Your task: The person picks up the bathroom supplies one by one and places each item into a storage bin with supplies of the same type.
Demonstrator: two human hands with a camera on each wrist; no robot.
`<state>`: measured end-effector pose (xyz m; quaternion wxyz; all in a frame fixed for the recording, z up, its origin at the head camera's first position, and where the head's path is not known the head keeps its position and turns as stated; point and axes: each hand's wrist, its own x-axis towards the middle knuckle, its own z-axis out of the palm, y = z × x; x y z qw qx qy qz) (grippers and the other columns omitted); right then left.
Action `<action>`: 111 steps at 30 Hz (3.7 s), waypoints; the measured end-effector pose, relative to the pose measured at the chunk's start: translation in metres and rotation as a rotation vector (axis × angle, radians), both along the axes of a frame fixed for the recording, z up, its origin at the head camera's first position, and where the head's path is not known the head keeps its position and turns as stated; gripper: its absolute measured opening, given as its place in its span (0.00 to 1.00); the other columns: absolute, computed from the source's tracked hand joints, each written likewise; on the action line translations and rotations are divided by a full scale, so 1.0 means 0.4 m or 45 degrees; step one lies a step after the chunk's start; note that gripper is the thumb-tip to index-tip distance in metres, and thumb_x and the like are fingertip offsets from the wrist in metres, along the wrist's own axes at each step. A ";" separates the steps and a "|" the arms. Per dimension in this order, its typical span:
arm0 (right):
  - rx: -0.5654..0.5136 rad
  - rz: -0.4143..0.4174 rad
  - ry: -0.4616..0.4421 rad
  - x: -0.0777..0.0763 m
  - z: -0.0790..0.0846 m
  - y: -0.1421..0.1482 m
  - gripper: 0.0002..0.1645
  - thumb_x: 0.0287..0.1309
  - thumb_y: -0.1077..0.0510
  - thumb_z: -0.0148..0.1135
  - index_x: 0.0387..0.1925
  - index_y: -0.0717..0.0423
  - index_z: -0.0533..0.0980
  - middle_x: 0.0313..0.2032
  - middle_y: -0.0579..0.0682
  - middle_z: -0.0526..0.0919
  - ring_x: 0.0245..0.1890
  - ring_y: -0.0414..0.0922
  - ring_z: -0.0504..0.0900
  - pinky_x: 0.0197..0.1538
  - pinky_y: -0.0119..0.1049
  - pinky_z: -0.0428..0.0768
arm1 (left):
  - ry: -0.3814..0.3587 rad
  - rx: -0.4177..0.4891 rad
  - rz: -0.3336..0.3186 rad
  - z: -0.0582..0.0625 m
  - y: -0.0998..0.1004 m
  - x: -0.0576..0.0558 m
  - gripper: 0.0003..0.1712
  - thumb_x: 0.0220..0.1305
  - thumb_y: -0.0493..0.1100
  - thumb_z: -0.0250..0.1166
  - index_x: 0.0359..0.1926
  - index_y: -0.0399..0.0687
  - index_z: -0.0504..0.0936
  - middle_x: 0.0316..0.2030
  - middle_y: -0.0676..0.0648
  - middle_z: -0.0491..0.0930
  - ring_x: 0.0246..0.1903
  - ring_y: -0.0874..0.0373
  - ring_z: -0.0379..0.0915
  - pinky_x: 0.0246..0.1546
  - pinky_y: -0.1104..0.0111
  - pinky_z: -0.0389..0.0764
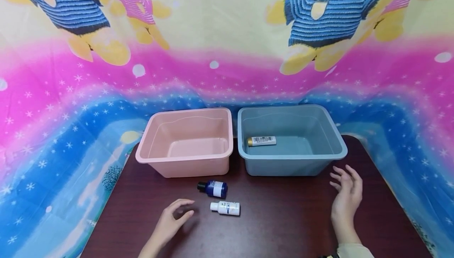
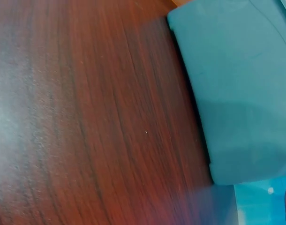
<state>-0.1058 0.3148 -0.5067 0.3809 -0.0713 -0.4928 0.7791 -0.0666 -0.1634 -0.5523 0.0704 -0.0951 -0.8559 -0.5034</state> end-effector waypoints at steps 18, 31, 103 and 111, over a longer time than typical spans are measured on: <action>0.114 0.094 -0.053 0.037 -0.013 -0.048 0.20 0.73 0.67 0.47 0.62 0.73 0.66 0.45 0.56 0.86 0.41 0.46 0.85 0.40 0.29 0.82 | -0.034 0.018 0.071 0.009 -0.027 -0.005 0.16 0.56 0.36 0.74 0.47 0.47 0.86 0.44 0.57 0.84 0.44 0.53 0.81 0.43 0.58 0.81; 0.220 0.166 -0.139 0.049 -0.040 -0.087 0.20 0.74 0.66 0.47 0.62 0.73 0.66 0.46 0.54 0.85 0.42 0.45 0.84 0.42 0.29 0.81 | -0.073 0.009 0.125 0.014 -0.055 -0.015 0.16 0.57 0.36 0.73 0.48 0.49 0.86 0.45 0.58 0.83 0.45 0.48 0.80 0.42 0.60 0.80; 0.810 0.701 -0.078 0.000 -0.004 -0.367 0.19 0.67 0.73 0.52 0.58 0.69 0.71 0.50 0.63 0.80 0.50 0.48 0.80 0.51 0.27 0.75 | -0.108 0.025 0.419 0.058 -0.150 0.032 0.16 0.60 0.37 0.72 0.50 0.47 0.85 0.46 0.48 0.84 0.45 0.49 0.80 0.44 0.60 0.81; 0.970 0.658 -0.057 0.000 0.074 -0.406 0.20 0.61 0.77 0.57 0.55 0.70 0.73 0.48 0.66 0.81 0.46 0.56 0.79 0.50 0.26 0.75 | -0.147 0.034 0.409 0.035 -0.145 0.027 0.17 0.59 0.37 0.72 0.51 0.45 0.85 0.47 0.48 0.84 0.46 0.48 0.80 0.45 0.57 0.80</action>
